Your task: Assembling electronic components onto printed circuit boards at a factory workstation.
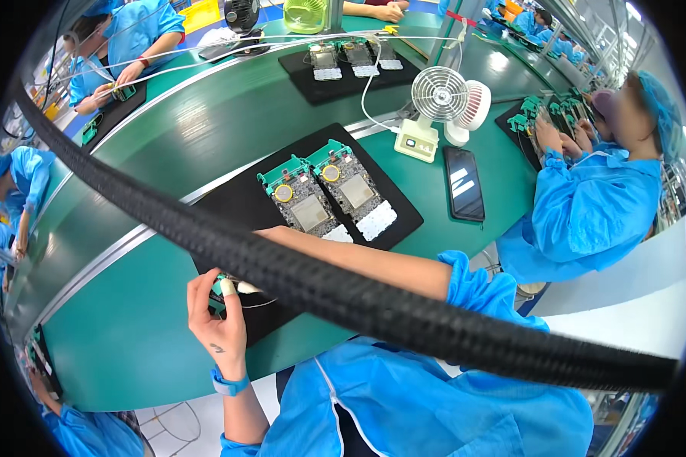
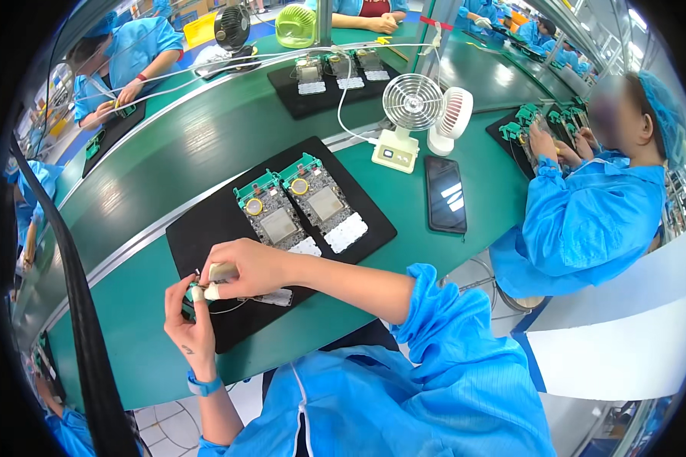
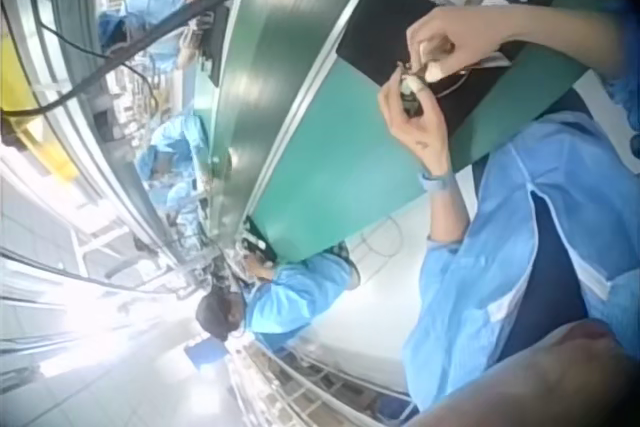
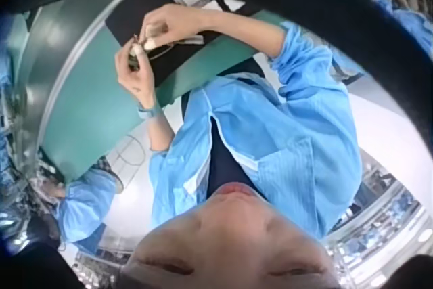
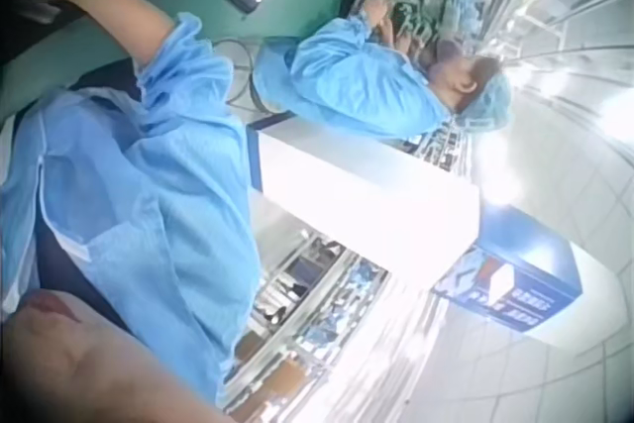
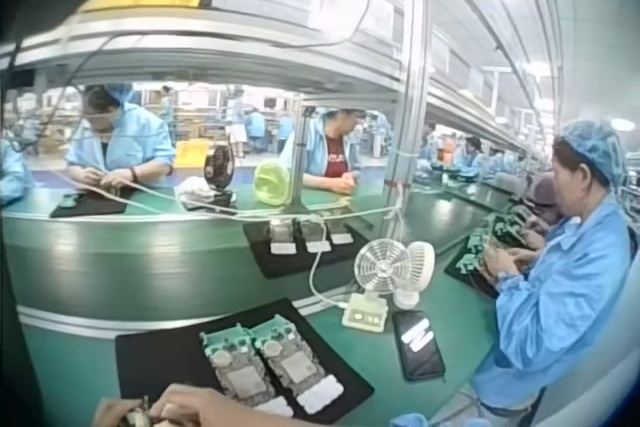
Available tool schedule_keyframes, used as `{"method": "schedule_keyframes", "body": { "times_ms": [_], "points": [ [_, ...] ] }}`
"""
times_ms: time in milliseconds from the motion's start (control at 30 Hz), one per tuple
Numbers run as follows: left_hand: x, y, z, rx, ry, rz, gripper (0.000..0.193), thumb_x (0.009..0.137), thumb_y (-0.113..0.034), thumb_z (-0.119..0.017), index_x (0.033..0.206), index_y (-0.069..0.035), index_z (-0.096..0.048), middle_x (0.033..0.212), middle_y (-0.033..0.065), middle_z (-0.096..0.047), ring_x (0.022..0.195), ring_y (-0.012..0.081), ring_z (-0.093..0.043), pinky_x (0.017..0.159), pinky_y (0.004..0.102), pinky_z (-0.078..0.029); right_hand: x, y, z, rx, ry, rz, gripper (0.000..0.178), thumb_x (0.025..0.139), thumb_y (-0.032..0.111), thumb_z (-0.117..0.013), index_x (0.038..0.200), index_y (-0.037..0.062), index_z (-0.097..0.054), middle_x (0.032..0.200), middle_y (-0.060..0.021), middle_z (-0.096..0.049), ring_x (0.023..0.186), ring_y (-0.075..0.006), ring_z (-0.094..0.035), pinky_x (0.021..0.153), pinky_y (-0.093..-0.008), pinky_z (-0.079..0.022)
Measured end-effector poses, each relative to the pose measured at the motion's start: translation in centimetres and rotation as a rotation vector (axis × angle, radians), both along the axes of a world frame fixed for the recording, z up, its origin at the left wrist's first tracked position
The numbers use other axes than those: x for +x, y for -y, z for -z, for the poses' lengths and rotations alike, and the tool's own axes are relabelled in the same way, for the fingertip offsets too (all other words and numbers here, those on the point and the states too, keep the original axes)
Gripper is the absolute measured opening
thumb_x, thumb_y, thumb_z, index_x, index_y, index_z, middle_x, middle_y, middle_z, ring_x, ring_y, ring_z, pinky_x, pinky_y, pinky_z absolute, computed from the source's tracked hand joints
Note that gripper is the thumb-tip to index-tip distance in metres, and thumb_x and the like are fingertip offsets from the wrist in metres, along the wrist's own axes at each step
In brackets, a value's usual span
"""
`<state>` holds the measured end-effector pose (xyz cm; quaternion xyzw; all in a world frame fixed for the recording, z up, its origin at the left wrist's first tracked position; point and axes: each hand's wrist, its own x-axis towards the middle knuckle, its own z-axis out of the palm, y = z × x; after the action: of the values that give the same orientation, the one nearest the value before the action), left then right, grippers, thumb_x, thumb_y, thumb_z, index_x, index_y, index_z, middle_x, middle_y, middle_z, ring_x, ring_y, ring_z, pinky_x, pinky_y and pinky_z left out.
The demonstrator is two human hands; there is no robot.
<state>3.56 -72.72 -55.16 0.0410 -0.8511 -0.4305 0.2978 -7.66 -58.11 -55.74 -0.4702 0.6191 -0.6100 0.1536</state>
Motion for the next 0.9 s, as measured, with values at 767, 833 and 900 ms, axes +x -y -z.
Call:
{"method": "schedule_keyframes", "body": {
  "times_ms": [767, 833, 900],
  "points": [
    [0.3, 3.3, 0.0, 0.042, 0.066, 0.393, 0.041, 0.081, -0.001, -0.059, 0.121, 0.0, -0.052, 0.109, 0.0131, -0.05, 0.098, 0.0274, -0.051, 0.086, 0.0318, -0.041, 1.5, -0.5, -3.8, 0.307, -0.912, 0.19, 0.024, 0.068, 0.007, -0.071, 0.089, 0.0088, -0.06, 0.087, -0.0031, -0.054, 0.067, -0.0191, -0.058, 0.055, -0.0309, -0.046],
    [0.1, 3.4, 0.0, -0.043, 0.056, 0.372, 0.042, 0.08, -0.001, -0.059, 0.121, 0.0, -0.052, 0.109, 0.0132, -0.051, 0.099, 0.0278, -0.05, 0.087, 0.0327, -0.041, 1.0, -0.2, -3.7, 0.3, -0.791, 0.177, 0.023, 0.07, 0.006, -0.07, 0.09, 0.0077, -0.06, 0.087, -0.0033, -0.054, 0.067, -0.0184, -0.059, 0.055, -0.03, -0.047],
    [-0.2, 3.3, 0.2, 0.012, -0.005, 0.363, 0.042, 0.075, 0.0, -0.06, 0.117, -0.002, -0.055, 0.109, 0.0129, -0.052, 0.097, 0.0273, -0.05, 0.086, 0.0331, -0.042, 0.5, 0.2, -3.4, 0.288, -0.595, 0.165, 0.02, 0.073, 0.003, -0.066, 0.092, 0.0043, -0.06, 0.086, -0.0034, -0.054, 0.066, -0.0155, -0.059, 0.056, -0.0275, -0.048]
  ]
}}
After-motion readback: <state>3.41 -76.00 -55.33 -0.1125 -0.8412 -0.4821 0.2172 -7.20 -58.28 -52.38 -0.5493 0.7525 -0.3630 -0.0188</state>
